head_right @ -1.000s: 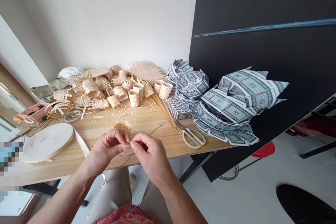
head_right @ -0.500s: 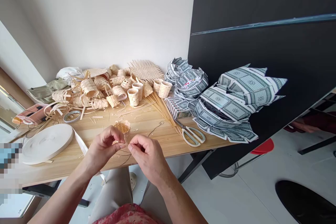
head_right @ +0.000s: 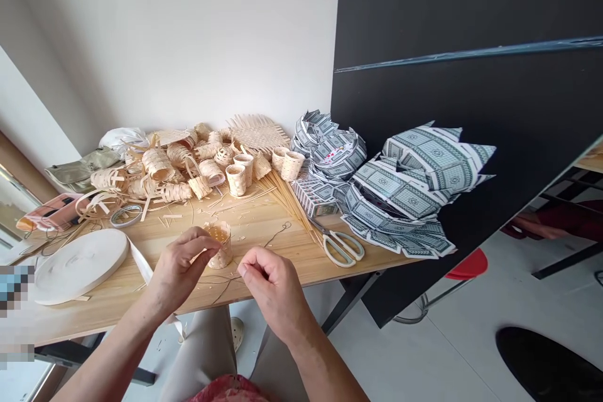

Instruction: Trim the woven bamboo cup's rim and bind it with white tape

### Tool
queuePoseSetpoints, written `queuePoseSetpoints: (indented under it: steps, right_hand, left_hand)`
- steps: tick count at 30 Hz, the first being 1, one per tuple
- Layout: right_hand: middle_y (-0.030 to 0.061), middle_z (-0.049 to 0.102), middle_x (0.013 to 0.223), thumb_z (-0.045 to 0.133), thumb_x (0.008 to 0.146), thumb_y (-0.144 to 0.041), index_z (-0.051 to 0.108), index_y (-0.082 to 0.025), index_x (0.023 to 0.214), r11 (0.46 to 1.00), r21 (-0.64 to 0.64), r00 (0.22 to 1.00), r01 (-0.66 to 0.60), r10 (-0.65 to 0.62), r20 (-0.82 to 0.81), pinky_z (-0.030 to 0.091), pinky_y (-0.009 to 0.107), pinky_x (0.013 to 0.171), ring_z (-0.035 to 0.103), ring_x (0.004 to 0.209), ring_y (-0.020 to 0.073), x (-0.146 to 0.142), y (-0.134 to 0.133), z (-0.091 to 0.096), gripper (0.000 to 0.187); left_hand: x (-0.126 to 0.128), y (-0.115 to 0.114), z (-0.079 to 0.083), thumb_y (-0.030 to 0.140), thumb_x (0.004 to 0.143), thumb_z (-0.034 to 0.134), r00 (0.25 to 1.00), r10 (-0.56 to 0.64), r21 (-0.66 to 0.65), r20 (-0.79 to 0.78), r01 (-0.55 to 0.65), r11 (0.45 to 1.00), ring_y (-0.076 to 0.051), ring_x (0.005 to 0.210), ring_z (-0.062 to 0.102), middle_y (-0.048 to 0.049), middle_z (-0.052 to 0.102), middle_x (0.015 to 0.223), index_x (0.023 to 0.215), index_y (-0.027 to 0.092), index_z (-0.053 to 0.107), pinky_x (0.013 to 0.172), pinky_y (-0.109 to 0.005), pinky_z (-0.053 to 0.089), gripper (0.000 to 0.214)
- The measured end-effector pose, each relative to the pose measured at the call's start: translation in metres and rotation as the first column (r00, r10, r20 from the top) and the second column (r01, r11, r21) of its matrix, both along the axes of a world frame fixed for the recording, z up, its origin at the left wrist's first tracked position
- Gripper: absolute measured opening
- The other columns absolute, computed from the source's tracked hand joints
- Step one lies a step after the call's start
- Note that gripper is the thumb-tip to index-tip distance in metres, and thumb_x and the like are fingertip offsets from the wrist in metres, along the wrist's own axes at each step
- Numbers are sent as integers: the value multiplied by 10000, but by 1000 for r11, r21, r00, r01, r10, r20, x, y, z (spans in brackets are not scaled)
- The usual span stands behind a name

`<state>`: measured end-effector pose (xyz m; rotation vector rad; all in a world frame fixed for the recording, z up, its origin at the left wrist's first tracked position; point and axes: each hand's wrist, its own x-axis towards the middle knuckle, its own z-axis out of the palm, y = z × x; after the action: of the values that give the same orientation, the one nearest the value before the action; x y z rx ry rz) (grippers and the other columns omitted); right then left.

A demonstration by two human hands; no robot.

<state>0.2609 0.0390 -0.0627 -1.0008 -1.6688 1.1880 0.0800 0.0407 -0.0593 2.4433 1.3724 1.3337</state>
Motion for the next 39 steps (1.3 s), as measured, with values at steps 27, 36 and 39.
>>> queuePoseSetpoints:
  steps: [27,36,39]
  right_hand:
    - [-40,392,581,583,755,-290,529,-163,605,1000,7,976,-23,24,-218,244,226,512,311,559,82,-1,13,3,204]
    - [-30,461,588,572,765,-313,562,-167,625,995,75,991,-72,79,-103,287,238,550,370,564,97,6,16,16,202]
    - [-40,433,568,571,765,-302,554,-168,616,993,64,990,-103,109,-93,280,237,544,350,548,90,4,16,17,202]
  left_hand:
    - [4,-8,24,129,825,526,981,-171,-292,88,190,937,-110,711,569,-32,589,768,815,147,647,659,-215,438,123]
    - [-16,-12,39,328,866,476,961,-140,-580,237,256,773,-148,826,547,-43,598,889,905,154,637,732,-249,407,240]
    - [-14,-11,42,365,882,436,955,-190,-569,229,290,770,-152,833,540,-45,594,884,893,148,635,749,-256,398,295]
